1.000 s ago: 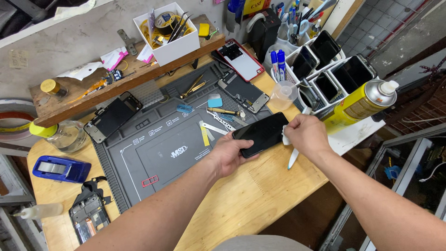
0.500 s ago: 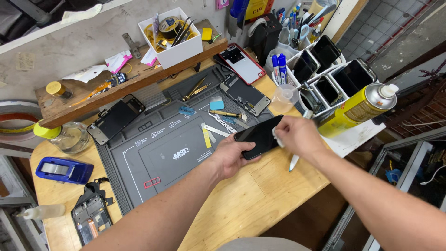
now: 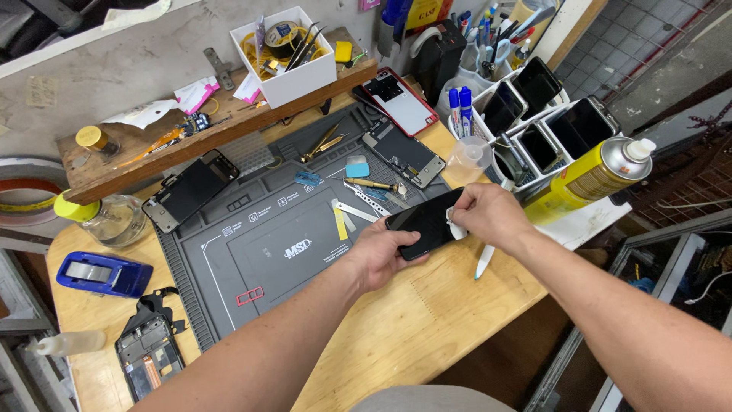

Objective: The person cleans a smartphone using a spray can and a cloth. They spray the device and wipe the back, sides, and screen repeatedly, then use a small plastic card to scrape along the edges.

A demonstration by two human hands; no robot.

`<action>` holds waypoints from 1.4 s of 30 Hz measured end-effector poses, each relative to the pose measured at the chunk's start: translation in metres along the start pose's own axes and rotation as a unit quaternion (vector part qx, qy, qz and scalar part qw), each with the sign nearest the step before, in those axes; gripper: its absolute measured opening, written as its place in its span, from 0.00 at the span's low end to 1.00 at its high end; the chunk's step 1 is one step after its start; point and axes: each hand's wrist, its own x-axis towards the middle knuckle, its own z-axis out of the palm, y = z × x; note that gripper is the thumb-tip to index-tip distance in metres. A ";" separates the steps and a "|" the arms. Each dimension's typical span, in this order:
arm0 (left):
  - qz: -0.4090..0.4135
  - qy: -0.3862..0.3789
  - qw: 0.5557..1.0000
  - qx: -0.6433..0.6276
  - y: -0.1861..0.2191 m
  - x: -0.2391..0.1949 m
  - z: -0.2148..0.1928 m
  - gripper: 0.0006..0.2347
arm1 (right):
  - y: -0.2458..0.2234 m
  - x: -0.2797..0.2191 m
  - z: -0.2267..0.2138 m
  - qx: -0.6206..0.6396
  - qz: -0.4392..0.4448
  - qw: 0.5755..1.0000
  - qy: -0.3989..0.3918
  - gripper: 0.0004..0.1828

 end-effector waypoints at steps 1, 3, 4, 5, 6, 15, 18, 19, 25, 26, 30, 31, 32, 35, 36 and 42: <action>0.002 0.004 1.000 0.001 0.001 -0.001 -0.001 0.19 | -0.001 0.001 -0.001 -0.004 0.012 1.000 0.006 0.12; 0.004 0.008 1.000 -0.007 0.003 -0.004 -0.003 0.20 | -0.007 0.004 0.000 -0.011 0.035 0.999 0.017 0.11; 0.005 0.011 1.000 -0.011 0.004 -0.006 -0.004 0.20 | -0.010 0.007 0.002 -0.019 0.032 0.999 0.006 0.10; 0.004 0.010 1.000 -0.008 0.006 -0.005 -0.002 0.20 | -0.010 0.007 -0.002 -0.027 0.035 0.999 0.000 0.10; 0.002 0.008 1.000 -0.004 0.007 -0.003 0.000 0.19 | -0.009 0.008 -0.004 -0.036 0.037 0.999 -0.006 0.09; -0.002 0.012 1.000 0.000 0.004 -0.005 0.004 0.19 | -0.016 0.000 -0.008 -0.013 0.006 1.000 -0.005 0.11; 0.002 0.011 1.000 -0.002 0.004 -0.007 0.002 0.19 | -0.022 -0.004 -0.007 -0.008 0.049 0.999 -0.014 0.11; 0.005 0.010 1.000 -0.007 0.004 -0.008 0.000 0.20 | -0.025 -0.004 -0.005 -0.006 0.049 0.999 -0.005 0.11; -0.005 0.010 1.000 0.002 0.003 -0.001 0.000 0.18 | -0.031 -0.009 -0.002 -0.014 0.025 1.000 -0.004 0.09; -0.001 0.009 1.000 0.000 0.001 -0.001 0.001 0.18 | -0.031 -0.011 -0.001 -0.013 0.039 0.999 -0.014 0.10; -0.009 0.016 1.000 -0.012 0.007 -0.007 0.003 0.18 | -0.033 -0.017 -0.004 -0.082 0.036 0.994 0.062 0.09; -0.019 0.021 0.999 -0.016 0.009 -0.011 0.003 0.18 | -0.032 -0.019 -0.006 -0.063 0.029 0.993 0.095 0.09; -0.016 0.013 1.000 -0.012 0.011 -0.017 0.002 0.18 | -0.032 -0.022 -0.006 -0.044 0.023 0.990 0.129 0.10; -0.033 0.014 0.999 0.012 0.020 -0.043 -0.005 0.18 | -0.032 -0.027 -0.006 -0.011 -0.001 0.987 0.159 0.09; -0.053 0.036 0.998 0.029 0.024 -0.056 -0.012 0.17 | -0.034 -0.027 -0.005 -0.003 -0.010 0.987 0.158 0.09; -0.071 0.098 0.991 0.061 0.039 -0.120 -0.064 0.15 | -0.065 -0.022 0.015 -0.058 -0.018 0.985 0.163 0.13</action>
